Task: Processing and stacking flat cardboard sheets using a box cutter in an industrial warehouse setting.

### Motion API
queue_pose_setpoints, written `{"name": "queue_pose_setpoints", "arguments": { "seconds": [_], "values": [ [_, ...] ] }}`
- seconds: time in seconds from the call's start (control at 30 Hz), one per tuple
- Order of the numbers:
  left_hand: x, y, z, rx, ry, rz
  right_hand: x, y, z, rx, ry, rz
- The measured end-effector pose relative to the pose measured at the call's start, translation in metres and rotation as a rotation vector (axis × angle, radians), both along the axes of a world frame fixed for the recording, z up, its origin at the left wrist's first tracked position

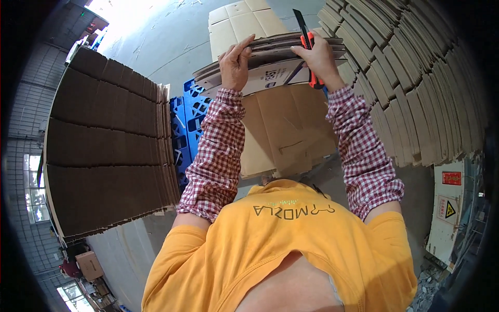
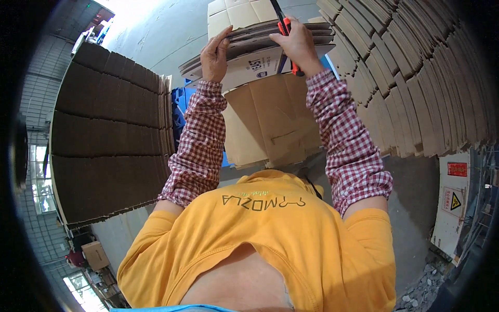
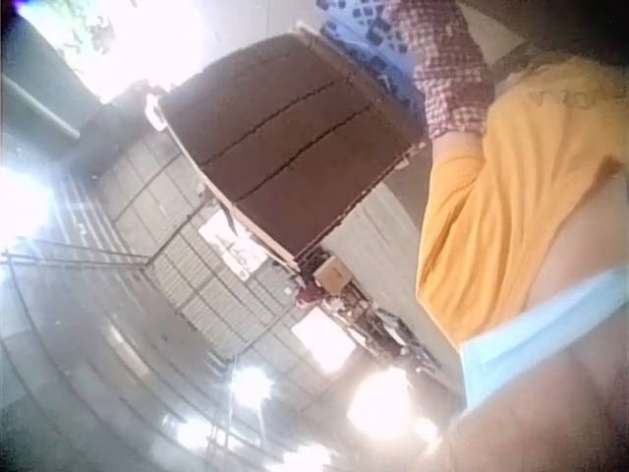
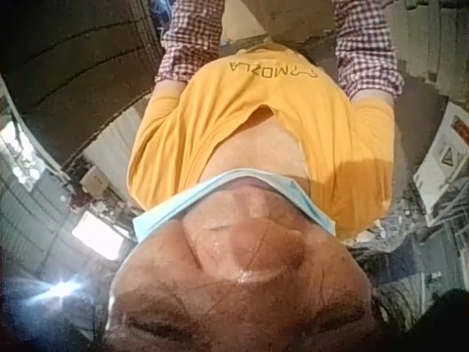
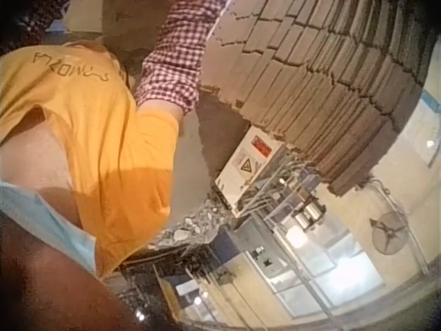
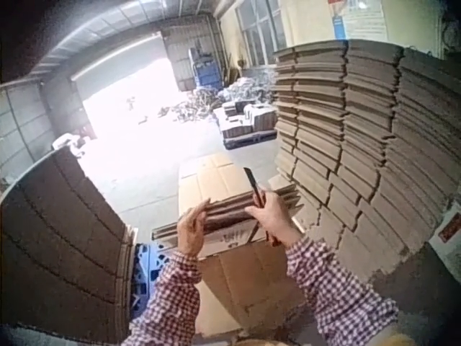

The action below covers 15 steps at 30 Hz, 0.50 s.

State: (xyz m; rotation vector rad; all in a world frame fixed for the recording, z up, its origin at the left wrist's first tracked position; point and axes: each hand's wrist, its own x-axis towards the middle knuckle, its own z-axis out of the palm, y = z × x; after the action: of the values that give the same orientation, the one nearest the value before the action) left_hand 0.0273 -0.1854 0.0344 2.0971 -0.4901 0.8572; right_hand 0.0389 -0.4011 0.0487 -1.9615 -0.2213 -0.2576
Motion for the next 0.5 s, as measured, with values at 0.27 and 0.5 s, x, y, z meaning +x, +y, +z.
{"name": "queue_pose_setpoints", "arguments": {
  "seconds": [0.27, 0.5],
  "values": [
    [0.031, -0.023, 0.016, -0.138, -0.016, 0.047, -0.002, 0.002, -0.013, 0.192, -0.246, -0.319],
    [0.052, -0.017, 0.015, -0.15, -0.035, 0.087, -0.041, 0.005, 0.008, 0.704, -0.004, -0.109]
  ]
}}
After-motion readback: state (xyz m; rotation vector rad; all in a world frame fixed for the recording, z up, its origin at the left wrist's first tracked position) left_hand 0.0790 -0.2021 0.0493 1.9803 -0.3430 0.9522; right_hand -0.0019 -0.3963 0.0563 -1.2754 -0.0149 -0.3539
